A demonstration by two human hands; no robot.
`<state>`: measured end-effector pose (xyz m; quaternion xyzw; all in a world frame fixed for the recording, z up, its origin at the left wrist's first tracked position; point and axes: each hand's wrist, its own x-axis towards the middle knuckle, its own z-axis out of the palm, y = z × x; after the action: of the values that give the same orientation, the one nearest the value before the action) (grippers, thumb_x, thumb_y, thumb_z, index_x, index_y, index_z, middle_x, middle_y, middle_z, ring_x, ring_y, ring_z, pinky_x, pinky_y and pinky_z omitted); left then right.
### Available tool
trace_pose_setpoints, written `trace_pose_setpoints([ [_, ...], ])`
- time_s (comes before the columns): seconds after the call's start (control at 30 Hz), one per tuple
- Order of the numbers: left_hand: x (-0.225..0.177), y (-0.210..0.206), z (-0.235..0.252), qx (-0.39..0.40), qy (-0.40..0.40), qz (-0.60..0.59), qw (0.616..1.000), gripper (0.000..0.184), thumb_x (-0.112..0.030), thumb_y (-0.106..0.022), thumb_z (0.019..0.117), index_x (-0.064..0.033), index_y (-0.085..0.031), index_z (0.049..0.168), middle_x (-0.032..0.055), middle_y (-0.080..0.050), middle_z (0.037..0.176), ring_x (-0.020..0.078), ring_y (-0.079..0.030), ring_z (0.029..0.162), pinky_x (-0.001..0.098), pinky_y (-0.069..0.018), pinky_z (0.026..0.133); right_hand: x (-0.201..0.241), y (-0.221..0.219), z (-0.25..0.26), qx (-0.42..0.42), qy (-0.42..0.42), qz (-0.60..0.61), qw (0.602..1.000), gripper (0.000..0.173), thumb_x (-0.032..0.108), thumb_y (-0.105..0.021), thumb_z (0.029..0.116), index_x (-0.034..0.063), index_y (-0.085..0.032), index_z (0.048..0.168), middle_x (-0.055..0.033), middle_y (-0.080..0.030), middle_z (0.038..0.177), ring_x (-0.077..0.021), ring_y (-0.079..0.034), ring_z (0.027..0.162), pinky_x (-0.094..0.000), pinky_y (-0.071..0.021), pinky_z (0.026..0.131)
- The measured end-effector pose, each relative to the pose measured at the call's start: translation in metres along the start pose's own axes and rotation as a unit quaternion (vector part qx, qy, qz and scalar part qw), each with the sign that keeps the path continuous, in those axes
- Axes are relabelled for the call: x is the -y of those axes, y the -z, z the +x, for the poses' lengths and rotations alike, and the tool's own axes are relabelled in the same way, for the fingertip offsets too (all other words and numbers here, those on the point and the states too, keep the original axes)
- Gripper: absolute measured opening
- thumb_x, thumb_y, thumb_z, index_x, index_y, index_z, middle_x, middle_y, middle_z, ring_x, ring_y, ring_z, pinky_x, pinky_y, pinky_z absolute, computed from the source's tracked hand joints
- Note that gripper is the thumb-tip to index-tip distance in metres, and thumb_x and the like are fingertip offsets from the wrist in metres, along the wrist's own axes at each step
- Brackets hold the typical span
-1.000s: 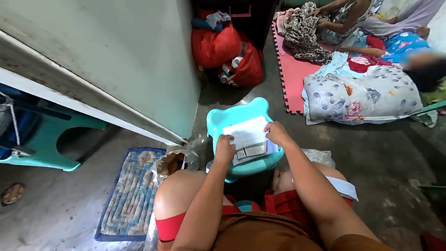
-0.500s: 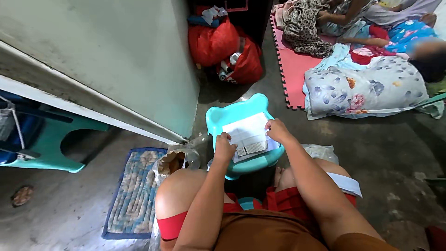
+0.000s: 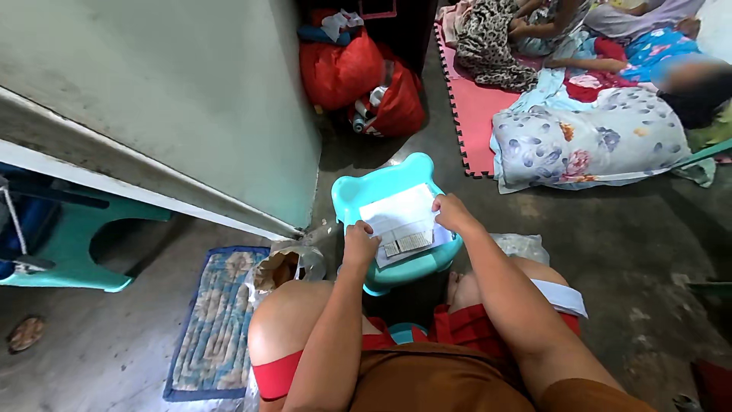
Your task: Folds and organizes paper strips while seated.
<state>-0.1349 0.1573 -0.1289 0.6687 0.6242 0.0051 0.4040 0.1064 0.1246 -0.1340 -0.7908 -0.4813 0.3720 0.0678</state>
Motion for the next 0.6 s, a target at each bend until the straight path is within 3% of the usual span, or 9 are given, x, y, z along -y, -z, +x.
trace_pose_setpoints([
  [0.17, 0.001, 0.001, 0.002, 0.015, -0.004, 0.031, 0.999, 0.033, -0.016, -0.07, 0.0957, -0.0046, -0.066, 0.126, 0.0259, -0.057, 0.135, 0.0378, -0.057, 0.125, 0.0506, -0.0475, 0.105, -0.003, -0.001, 0.0, -0.005, -0.006, 0.001, 1.0, 0.032, -0.003, -0.072, 0.0874, -0.0054, -0.065, 0.119, -0.031, -0.058, 0.128, -0.0459, -0.056, 0.122, -0.0593, -0.0481, 0.101],
  [0.3, -0.001, 0.006, -0.001, 0.021, 0.037, 0.06, 0.997, 0.041, -0.023, -0.073, 0.0944, -0.0055, -0.063, 0.13, 0.0279, -0.048, 0.143, 0.0388, -0.058, 0.124, 0.0515, -0.05, 0.102, -0.004, 0.002, -0.005, -0.016, -0.065, -0.022, 0.997, 0.041, -0.003, -0.069, 0.0888, -0.0071, -0.058, 0.128, -0.0342, -0.045, 0.144, -0.0488, -0.053, 0.129, -0.0614, -0.0488, 0.102],
  [0.37, -0.006, 0.012, -0.005, -0.003, 0.034, 0.064, 0.997, 0.045, -0.027, -0.072, 0.0955, -0.0035, -0.061, 0.132, 0.0302, -0.045, 0.146, 0.042, -0.057, 0.125, 0.0538, -0.0497, 0.103, -0.001, 0.012, -0.014, -0.049, -0.065, -0.005, 0.997, 0.042, 0.001, -0.068, 0.0911, -0.0054, -0.058, 0.131, -0.034, -0.044, 0.145, -0.0493, -0.053, 0.129, -0.0618, -0.0492, 0.101],
  [0.43, -0.013, 0.014, -0.011, -0.057, -0.025, 0.029, 0.998, 0.046, -0.025, -0.072, 0.0965, -0.0009, -0.058, 0.134, 0.032, -0.046, 0.144, 0.0445, -0.059, 0.122, 0.0555, -0.0501, 0.102, 0.003, 0.03, -0.031, -0.121, -0.004, 0.068, 0.99, 0.035, 0.004, -0.066, 0.0954, -0.0046, -0.061, 0.129, -0.0331, -0.052, 0.137, -0.0488, -0.055, 0.124, -0.0621, -0.0491, 0.099],
  [0.5, -0.024, 0.008, -0.017, -0.089, -0.12, -0.015, 0.989, 0.043, -0.023, -0.072, 0.0963, -0.0004, -0.06, 0.131, 0.0295, -0.052, 0.137, 0.0421, -0.062, 0.114, 0.0555, -0.0526, 0.096, 0.008, 0.054, -0.049, -0.172, 0.073, 0.165, 0.968, 0.034, 0.01, -0.063, 0.1003, -0.0032, -0.059, 0.132, -0.0283, -0.057, 0.133, -0.0418, -0.06, 0.119, -0.0571, -0.0513, 0.098],
  [0.57, -0.04, -0.01, -0.027, -0.032, -0.212, -0.045, 0.976, 0.037, -0.023, -0.069, 0.0977, -0.0011, -0.062, 0.127, 0.0235, -0.059, 0.129, 0.033, -0.067, 0.099, 0.0496, -0.057, 0.086, 0.008, 0.072, -0.074, -0.213, 0.159, 0.263, 0.927, 0.034, 0.014, -0.061, 0.101, -0.0007, -0.058, 0.132, -0.0217, -0.061, 0.127, -0.0314, -0.066, 0.107, -0.0486, -0.0587, 0.089],
  [0.6, -0.049, -0.022, -0.034, 0.028, -0.246, -0.06, 0.967, 0.035, -0.024, -0.067, 0.0988, -0.0014, -0.064, 0.125, 0.0206, -0.062, 0.125, 0.0293, -0.068, 0.099, 0.0472, -0.0579, 0.087, 0.006, 0.08, -0.09, -0.237, 0.208, 0.294, 0.902, 0.033, 0.014, -0.06, 0.1002, 0.0004, -0.059, 0.13, -0.0184, -0.061, 0.124, -0.0258, -0.068, 0.1, -0.0438, -0.0606, 0.084],
])
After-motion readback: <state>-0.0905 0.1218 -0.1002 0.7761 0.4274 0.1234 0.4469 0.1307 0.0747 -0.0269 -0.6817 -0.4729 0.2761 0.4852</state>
